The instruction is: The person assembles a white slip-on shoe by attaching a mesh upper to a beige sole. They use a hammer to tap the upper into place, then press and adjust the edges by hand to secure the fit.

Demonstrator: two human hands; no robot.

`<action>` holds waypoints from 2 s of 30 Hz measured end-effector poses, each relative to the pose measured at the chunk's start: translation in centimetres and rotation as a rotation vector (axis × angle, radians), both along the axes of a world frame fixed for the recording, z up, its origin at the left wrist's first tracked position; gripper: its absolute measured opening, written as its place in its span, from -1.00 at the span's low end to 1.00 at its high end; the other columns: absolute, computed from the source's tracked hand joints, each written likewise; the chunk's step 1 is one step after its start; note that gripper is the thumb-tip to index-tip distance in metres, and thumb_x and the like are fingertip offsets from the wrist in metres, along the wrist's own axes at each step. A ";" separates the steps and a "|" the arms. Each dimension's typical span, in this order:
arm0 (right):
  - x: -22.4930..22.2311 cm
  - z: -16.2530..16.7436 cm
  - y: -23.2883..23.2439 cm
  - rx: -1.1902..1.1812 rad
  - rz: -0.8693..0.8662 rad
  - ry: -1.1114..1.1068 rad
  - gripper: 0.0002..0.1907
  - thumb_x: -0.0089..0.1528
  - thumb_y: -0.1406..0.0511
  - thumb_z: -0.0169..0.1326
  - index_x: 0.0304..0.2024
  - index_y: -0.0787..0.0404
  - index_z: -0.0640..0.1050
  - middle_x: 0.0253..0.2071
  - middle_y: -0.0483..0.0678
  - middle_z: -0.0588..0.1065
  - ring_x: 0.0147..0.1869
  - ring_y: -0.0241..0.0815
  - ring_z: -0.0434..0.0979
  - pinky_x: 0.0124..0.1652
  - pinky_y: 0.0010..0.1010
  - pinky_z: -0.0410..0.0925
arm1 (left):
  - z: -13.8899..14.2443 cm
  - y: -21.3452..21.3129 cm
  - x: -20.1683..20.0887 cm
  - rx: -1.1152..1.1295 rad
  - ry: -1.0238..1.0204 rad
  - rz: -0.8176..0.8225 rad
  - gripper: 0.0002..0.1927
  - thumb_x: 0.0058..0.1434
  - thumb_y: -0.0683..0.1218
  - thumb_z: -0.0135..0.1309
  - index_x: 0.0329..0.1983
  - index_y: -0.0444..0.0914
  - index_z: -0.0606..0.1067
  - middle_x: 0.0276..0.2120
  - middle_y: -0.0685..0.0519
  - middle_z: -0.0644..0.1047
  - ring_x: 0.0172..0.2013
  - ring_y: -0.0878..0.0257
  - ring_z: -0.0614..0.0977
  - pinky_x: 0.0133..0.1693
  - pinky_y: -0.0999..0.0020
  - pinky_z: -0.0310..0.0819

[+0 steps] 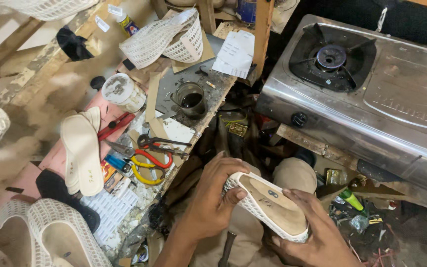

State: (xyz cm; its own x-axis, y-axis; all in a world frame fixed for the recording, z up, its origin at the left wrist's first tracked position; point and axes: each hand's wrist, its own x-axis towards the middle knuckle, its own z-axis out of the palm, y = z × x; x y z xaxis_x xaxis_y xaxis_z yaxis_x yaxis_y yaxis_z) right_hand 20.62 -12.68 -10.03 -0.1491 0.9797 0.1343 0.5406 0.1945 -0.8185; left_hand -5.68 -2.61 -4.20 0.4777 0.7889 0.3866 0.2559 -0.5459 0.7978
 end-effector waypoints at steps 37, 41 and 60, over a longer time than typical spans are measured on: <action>-12.6 0.4 0.9 -0.280 -0.112 0.385 -0.64 0.33 0.39 0.00 0.17 0.27 0.57 0.10 0.06 0.68 0.16 -0.09 0.72 0.10 -0.36 0.49 | -4.8 -6.2 -4.2 -0.755 -0.366 0.087 -0.39 0.25 -0.08 0.17 0.36 -0.32 0.37 0.51 -0.10 0.23 0.47 0.09 0.26 0.38 0.18 0.11; -12.5 -0.3 0.2 0.010 -0.037 0.286 -0.60 0.32 0.47 -0.01 0.22 0.33 0.50 0.21 0.13 0.57 0.30 0.01 0.61 0.20 -0.30 0.43 | -5.6 -7.0 -3.2 -0.722 -0.374 0.246 -0.35 0.20 -0.09 0.21 0.35 -0.34 0.38 0.35 -0.20 0.42 0.35 0.04 0.42 0.33 0.19 0.21; -11.4 3.2 0.8 -0.479 0.210 0.568 -0.26 0.34 0.24 0.01 0.52 0.21 0.10 0.56 0.02 0.11 0.66 -0.12 -0.01 0.45 -0.30 -0.08 | -5.0 -7.7 -3.5 -0.908 -0.417 0.143 -0.28 0.30 0.04 0.05 0.48 -0.30 0.21 0.49 -0.13 0.25 0.48 0.11 0.22 0.39 0.23 0.01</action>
